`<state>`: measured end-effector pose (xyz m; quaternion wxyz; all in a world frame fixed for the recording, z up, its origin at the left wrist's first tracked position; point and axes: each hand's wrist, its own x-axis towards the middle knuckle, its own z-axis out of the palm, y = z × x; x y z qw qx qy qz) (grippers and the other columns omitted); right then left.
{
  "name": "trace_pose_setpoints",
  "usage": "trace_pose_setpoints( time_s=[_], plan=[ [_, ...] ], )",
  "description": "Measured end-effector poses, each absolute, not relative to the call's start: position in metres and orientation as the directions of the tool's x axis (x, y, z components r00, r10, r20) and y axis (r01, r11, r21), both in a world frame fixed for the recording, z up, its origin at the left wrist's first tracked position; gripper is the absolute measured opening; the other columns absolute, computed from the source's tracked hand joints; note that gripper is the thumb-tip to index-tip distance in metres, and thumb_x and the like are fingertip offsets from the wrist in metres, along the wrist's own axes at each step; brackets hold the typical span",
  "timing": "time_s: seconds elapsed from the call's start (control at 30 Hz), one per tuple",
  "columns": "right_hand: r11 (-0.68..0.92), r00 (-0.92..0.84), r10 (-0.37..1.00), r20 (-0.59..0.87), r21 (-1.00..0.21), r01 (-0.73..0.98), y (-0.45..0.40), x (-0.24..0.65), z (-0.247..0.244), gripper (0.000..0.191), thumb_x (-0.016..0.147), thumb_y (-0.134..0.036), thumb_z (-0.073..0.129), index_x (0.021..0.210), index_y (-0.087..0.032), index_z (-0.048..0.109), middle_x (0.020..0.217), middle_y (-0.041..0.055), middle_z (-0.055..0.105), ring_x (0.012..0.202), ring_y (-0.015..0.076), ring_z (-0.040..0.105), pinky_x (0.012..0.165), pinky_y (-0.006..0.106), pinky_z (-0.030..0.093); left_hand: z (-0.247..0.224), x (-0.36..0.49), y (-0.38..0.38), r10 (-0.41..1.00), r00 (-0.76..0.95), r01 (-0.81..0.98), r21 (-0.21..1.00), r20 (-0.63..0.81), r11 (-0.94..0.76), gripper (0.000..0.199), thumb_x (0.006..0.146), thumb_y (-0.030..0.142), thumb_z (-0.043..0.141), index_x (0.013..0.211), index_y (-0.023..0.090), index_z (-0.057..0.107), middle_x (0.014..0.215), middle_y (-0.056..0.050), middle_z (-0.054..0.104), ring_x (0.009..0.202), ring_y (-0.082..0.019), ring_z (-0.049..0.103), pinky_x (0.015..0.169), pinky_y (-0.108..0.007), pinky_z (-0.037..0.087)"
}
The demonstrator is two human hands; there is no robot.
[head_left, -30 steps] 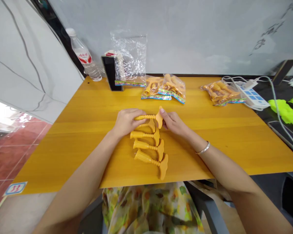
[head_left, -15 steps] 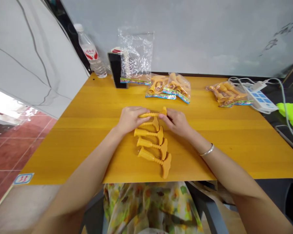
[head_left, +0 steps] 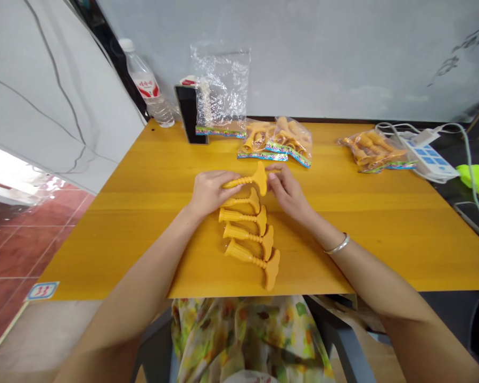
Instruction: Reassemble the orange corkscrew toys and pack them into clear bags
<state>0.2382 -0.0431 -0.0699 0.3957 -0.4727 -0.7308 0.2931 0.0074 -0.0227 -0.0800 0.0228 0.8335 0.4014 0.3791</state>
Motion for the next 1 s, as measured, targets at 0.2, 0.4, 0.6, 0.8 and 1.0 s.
trace_pose_setpoints(
  time_s=[0.2, 0.4, 0.6, 0.8, 1.0],
  plan=[
    [0.623, -0.507, 0.696, 0.509, -0.077, 0.778, -0.042, 0.247, -0.069, 0.037, 0.101, -0.041, 0.046, 0.127, -0.023, 0.063, 0.095, 0.0097, 0.062, 0.081, 0.0211, 0.055, 0.072, 0.032, 0.038, -0.086, 0.008, -0.02, 0.691, 0.415, 0.661, 0.325, 0.592, -0.676, 0.036, 0.093, 0.05, 0.057, 0.094, 0.019, 0.076, 0.087, -0.008, 0.077, 0.077, -0.019, 0.071, 0.071, -0.027, 0.05],
    [0.611, -0.465, 0.718, 0.518, -0.149, 0.777, -0.043, 0.241, -0.067, 0.057, 0.103, -0.055, 0.028, 0.097, -0.016, 0.069, 0.08, 0.0095, 0.062, 0.069, 0.0198, 0.051, 0.067, 0.033, 0.034, -0.088, 0.012, -0.021, 0.666, 0.461, 0.679, 0.249, 0.586, -0.69, 0.035, 0.094, 0.05, 0.056, 0.095, 0.02, 0.075, 0.085, -0.008, 0.076, 0.075, -0.019, 0.07, 0.069, -0.028, 0.047],
    [0.42, -0.32, 0.907, 0.272, -0.627, 0.656, -0.047, 0.234, -0.062, 0.068, 0.096, -0.07, 0.027, 0.071, -0.017, 0.06, 0.059, 0.0014, 0.048, 0.056, 0.0137, 0.042, 0.057, 0.03, 0.029, -0.083, 0.011, -0.023, 0.649, 0.509, 0.679, 0.199, 0.565, -0.706, 0.038, 0.096, 0.052, 0.051, 0.099, 0.021, 0.074, 0.084, -0.008, 0.073, 0.077, -0.019, 0.067, 0.068, -0.029, 0.045],
    [0.295, -0.302, 0.942, 0.146, -0.79, 0.538, -0.047, 0.23, -0.057, 0.073, 0.089, -0.08, 0.031, 0.063, -0.017, 0.058, 0.054, -0.002, 0.037, 0.053, 0.0114, 0.037, 0.054, 0.029, 0.027, -0.081, 0.012, -0.025, 0.652, 0.512, 0.695, 0.177, 0.559, -0.697, 0.044, 0.097, 0.055, 0.046, 0.097, 0.021, 0.074, 0.081, -0.008, 0.073, 0.074, -0.018, 0.066, 0.065, -0.029, 0.043],
    [0.312, -0.26, 0.945, 0.2, -0.795, 0.521, -0.043, 0.236, -0.063, 0.071, 0.09, -0.078, 0.034, 0.061, -0.017, 0.057, 0.053, -0.0028, 0.035, 0.052, 0.0106, 0.033, 0.054, 0.029, 0.025, -0.085, 0.001, -0.015, 0.71, 0.357, 0.716, 0.31, 0.607, -0.625, 0.038, 0.094, 0.053, 0.055, 0.094, 0.02, 0.074, 0.088, -0.007, 0.076, 0.08, -0.018, 0.069, 0.072, -0.028, 0.048]
  ],
)
